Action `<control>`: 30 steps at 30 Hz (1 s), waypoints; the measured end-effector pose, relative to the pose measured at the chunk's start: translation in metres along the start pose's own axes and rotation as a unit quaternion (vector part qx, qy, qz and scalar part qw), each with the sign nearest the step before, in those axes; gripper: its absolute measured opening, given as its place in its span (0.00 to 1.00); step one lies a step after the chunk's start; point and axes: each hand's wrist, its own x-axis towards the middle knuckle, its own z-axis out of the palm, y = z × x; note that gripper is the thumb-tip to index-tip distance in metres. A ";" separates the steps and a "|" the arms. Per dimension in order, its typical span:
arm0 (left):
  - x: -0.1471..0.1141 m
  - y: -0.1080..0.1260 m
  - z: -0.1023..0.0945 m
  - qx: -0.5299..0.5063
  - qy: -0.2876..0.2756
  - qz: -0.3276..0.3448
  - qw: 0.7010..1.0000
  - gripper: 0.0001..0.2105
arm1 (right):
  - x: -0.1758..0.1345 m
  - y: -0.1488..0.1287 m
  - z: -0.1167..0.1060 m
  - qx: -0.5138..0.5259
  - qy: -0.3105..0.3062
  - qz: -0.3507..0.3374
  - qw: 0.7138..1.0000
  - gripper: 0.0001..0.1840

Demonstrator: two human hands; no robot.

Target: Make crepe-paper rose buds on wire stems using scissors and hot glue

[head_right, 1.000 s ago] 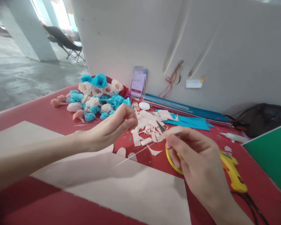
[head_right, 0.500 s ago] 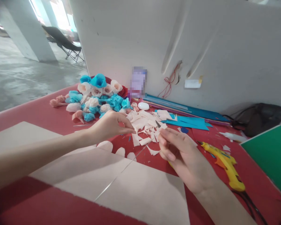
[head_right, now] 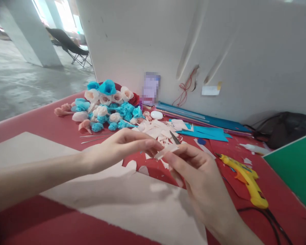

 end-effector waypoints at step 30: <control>-0.015 0.016 0.016 0.151 0.053 0.136 0.978 0.09 | -0.010 0.003 0.004 -0.027 0.057 -0.041 0.997 0.10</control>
